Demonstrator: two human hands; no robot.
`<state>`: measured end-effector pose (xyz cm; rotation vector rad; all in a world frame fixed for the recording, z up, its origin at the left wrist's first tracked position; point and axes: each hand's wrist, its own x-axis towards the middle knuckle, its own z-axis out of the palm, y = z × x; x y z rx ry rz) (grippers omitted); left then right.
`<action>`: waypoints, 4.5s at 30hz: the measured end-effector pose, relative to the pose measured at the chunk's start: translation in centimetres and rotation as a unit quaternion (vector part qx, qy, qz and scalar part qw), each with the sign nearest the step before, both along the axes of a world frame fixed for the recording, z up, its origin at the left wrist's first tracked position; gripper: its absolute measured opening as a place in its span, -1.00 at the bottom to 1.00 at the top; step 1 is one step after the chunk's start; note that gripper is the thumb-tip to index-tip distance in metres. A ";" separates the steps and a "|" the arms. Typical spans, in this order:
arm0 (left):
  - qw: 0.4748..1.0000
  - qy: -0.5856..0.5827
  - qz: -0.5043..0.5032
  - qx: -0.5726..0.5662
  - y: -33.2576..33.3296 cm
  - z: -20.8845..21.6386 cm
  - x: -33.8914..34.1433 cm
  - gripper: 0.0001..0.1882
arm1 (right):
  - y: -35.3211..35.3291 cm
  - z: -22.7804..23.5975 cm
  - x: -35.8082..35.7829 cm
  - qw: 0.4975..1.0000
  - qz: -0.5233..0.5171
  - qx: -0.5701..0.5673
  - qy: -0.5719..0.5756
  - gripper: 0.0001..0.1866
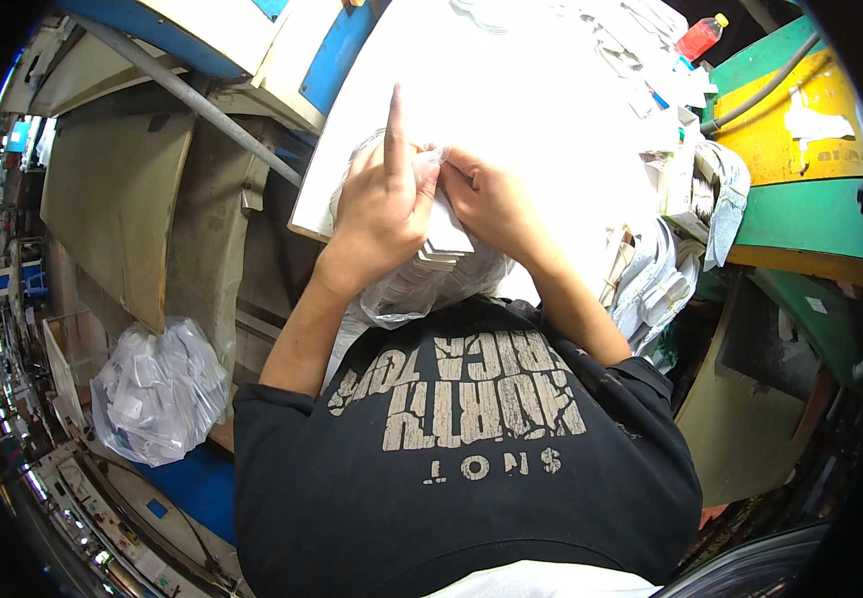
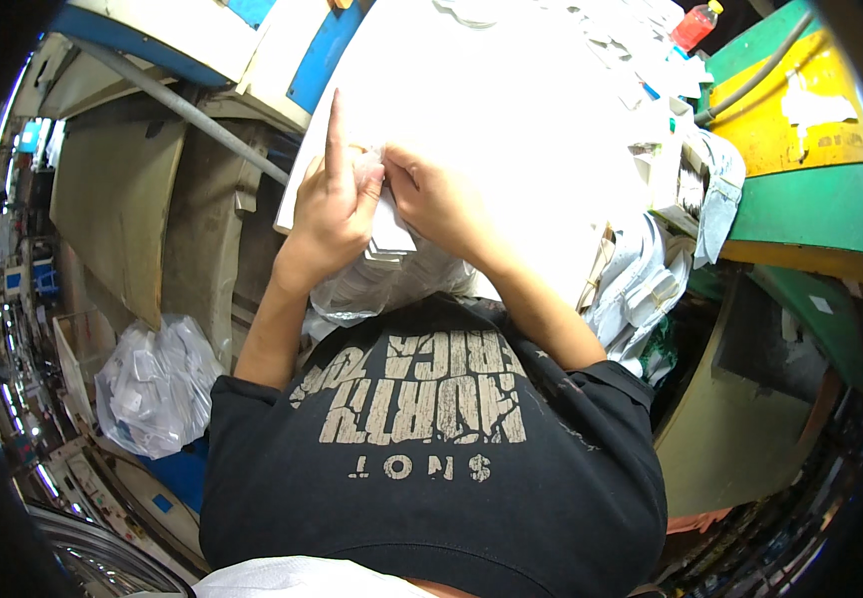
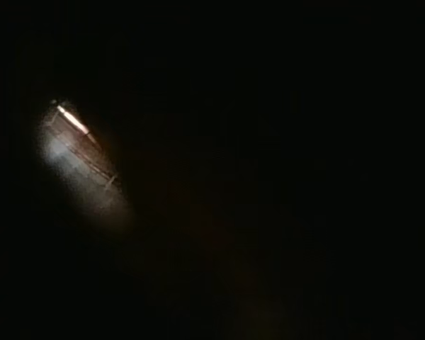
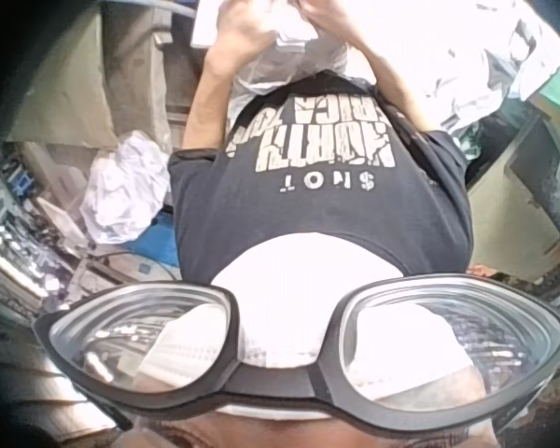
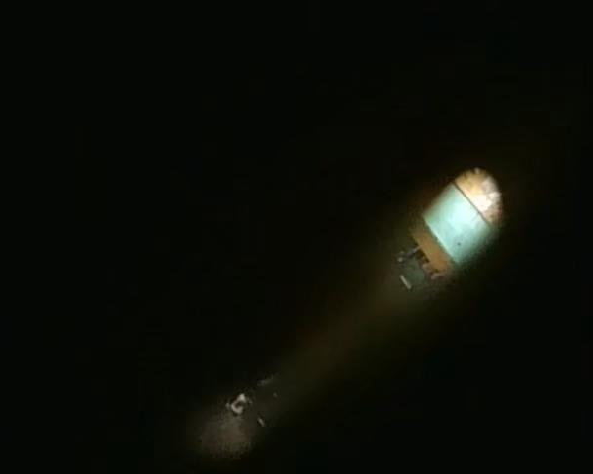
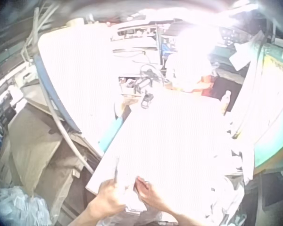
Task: The person walks to a table in a workshop and begins sorting small white paper tags from a plastic bag. They separate the tags by hand, occasionally using a pen to mark or write on them, and place sorted stacks on the table.
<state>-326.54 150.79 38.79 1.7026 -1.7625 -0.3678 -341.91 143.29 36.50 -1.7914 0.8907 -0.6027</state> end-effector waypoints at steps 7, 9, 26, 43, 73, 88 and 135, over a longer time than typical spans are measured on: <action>0.997 -0.071 -0.022 -0.033 0.1 -0.6 -0.1 -0.01 | -0.8 0.9 -1.2 0.985 0.143 -0.076 -0.059 -0.66; 0.998 -0.057 -0.011 -0.035 0.1 -1.1 0.0 0.01 | -0.2 1.9 -0.6 0.993 0.109 -0.042 -0.027 -0.59; 0.987 0.156 -0.021 -0.011 0.7 -0.5 0.8 -0.26 | 0.5 -1.8 0.1 0.962 0.046 0.075 -0.258 -0.67; 0.883 0.451 -0.113 0.061 0.3 -0.6 3.3 -0.41 | -0.5 -1.9 -0.3 0.963 0.068 -0.084 -0.246 -0.84; 0.973 0.195 0.120 0.004 -0.6 -0.6 0.3 -0.82 | 1.5 -0.6 -1.6 0.890 -0.132 -0.437 -0.015 -0.65; 0.980 0.173 0.101 -0.008 -0.7 -0.1 0.1 -0.85 | 1.6 -0.7 -1.3 0.886 -0.156 -0.434 0.044 -0.80; 0.975 0.213 0.042 -0.042 -0.5 -0.7 0.3 -0.28 | 0.6 -0.6 0.2 0.902 -0.061 0.321 -0.283 -0.73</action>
